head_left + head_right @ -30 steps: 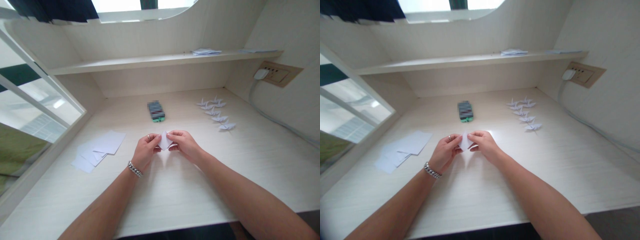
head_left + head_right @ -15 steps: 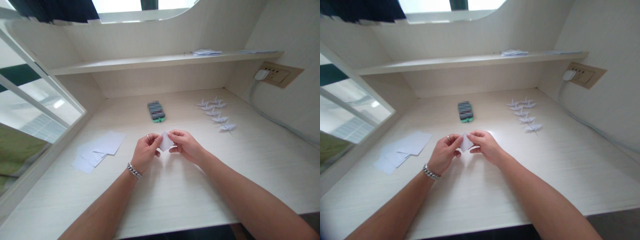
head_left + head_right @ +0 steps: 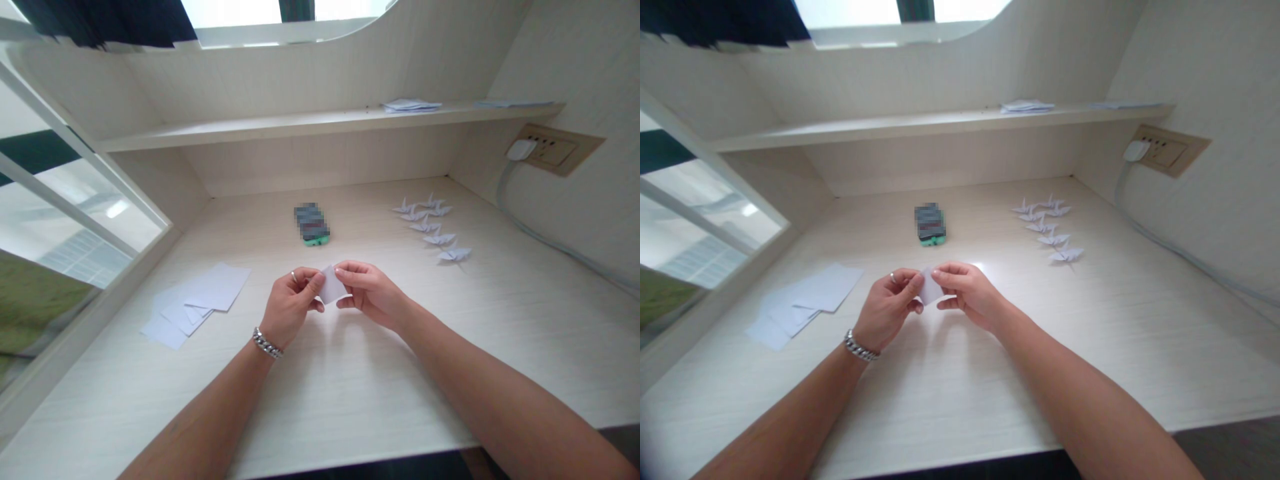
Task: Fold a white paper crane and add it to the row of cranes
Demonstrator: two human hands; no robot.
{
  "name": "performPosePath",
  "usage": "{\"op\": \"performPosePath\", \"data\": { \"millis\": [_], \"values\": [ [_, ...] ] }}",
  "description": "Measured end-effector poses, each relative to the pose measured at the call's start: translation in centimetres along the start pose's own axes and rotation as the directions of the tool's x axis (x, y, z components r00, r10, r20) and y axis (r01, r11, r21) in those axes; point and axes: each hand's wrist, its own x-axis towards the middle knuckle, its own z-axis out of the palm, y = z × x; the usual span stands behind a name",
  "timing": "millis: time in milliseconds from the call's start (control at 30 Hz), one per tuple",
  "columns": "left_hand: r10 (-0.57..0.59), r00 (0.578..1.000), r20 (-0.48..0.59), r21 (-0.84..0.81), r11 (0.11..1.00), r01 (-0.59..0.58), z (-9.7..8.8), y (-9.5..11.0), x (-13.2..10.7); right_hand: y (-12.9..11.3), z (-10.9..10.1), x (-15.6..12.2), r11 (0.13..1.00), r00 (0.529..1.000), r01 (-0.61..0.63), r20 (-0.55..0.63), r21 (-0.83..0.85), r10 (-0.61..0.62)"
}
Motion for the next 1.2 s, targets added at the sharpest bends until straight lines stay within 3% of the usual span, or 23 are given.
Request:
{"op": "performPosePath", "data": {
  "millis": [733,1200],
  "values": [
    [-0.013,0.993,0.117,-0.045,0.999,0.018,-0.4,0.4,-0.1,-0.1,0.0,-0.3,1.000,0.997,0.003,0.074,0.002,-0.003],
    [0.027,0.999,-0.029,0.119,0.993,-0.024,0.0,1.4,-0.3,0.3,0.3,0.1,0.973,0.983,0.151,-0.073,-0.174,-0.166]
  ]
}}
